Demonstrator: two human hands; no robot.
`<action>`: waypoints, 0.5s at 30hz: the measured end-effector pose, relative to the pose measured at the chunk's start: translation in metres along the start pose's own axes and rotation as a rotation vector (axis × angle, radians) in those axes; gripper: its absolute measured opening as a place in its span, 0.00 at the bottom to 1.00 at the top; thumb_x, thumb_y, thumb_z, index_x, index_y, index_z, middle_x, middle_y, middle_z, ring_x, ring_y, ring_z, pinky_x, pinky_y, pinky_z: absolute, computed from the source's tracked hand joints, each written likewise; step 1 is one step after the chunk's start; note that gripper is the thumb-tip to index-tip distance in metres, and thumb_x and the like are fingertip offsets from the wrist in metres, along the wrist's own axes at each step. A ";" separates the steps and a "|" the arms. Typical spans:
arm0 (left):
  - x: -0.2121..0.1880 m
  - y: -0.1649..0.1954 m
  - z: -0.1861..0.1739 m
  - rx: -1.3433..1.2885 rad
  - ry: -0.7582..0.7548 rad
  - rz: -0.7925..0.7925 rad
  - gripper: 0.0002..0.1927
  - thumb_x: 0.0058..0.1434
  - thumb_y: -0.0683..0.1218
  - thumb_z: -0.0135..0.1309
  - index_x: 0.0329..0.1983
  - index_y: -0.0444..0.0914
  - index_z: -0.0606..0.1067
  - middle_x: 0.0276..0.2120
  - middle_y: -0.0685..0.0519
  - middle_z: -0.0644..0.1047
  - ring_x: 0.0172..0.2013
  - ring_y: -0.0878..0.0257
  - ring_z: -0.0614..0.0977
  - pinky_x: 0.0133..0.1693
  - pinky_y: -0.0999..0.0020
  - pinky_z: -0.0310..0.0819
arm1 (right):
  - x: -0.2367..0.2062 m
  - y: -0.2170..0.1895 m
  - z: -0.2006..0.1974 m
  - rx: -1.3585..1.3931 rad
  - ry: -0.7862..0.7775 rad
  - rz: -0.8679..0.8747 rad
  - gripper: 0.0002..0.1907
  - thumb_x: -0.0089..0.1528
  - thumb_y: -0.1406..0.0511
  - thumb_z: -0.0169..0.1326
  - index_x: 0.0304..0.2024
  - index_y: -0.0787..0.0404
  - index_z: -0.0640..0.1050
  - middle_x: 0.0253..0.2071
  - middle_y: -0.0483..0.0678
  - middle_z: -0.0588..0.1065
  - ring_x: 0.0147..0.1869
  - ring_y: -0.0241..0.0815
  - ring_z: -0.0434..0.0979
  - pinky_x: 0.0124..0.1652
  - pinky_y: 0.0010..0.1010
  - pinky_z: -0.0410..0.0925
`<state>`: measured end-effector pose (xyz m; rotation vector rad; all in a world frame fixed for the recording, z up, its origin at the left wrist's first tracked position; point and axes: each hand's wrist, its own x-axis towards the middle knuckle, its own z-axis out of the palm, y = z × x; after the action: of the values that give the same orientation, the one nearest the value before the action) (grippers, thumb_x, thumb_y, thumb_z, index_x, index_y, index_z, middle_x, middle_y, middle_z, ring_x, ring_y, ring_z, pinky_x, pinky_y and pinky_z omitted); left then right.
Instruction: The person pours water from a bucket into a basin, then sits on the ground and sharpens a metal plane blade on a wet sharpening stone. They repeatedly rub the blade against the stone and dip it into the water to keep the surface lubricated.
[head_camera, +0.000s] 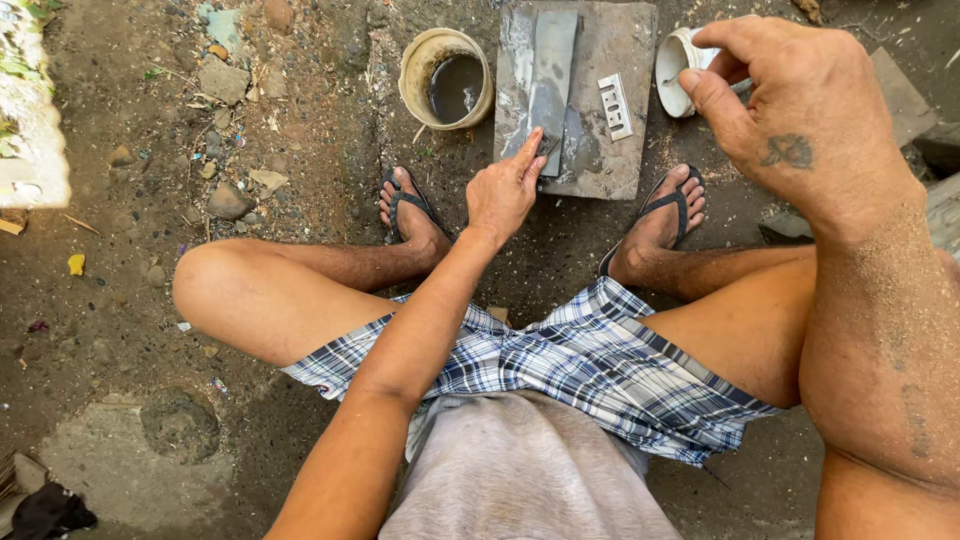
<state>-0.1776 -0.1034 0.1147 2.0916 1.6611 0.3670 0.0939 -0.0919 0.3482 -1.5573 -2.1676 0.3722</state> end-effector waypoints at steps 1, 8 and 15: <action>0.001 -0.002 0.001 -0.001 0.009 0.031 0.20 0.69 0.58 0.51 0.64 0.59 0.73 0.30 0.48 0.82 0.29 0.45 0.83 0.30 0.50 0.75 | 0.000 0.001 0.001 -0.026 0.024 -0.055 0.11 0.70 0.68 0.60 0.51 0.69 0.80 0.41 0.56 0.80 0.41 0.50 0.82 0.38 0.33 0.73; 0.010 -0.015 0.007 0.102 -0.020 0.097 0.21 0.67 0.58 0.53 0.63 0.61 0.74 0.22 0.45 0.79 0.24 0.45 0.82 0.26 0.49 0.74 | -0.003 0.011 0.008 0.000 0.044 -0.089 0.11 0.70 0.68 0.61 0.52 0.70 0.79 0.42 0.57 0.79 0.41 0.50 0.82 0.39 0.35 0.73; 0.020 -0.021 0.007 0.052 0.034 0.196 0.20 0.69 0.55 0.51 0.64 0.55 0.75 0.21 0.44 0.78 0.19 0.47 0.79 0.23 0.50 0.72 | 0.002 0.008 0.002 -0.021 0.077 -0.113 0.11 0.67 0.69 0.60 0.51 0.68 0.79 0.40 0.58 0.79 0.40 0.51 0.82 0.41 0.36 0.73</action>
<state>-0.1875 -0.0813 0.0966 2.3066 1.5019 0.4274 0.0991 -0.0871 0.3428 -1.4283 -2.1952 0.2501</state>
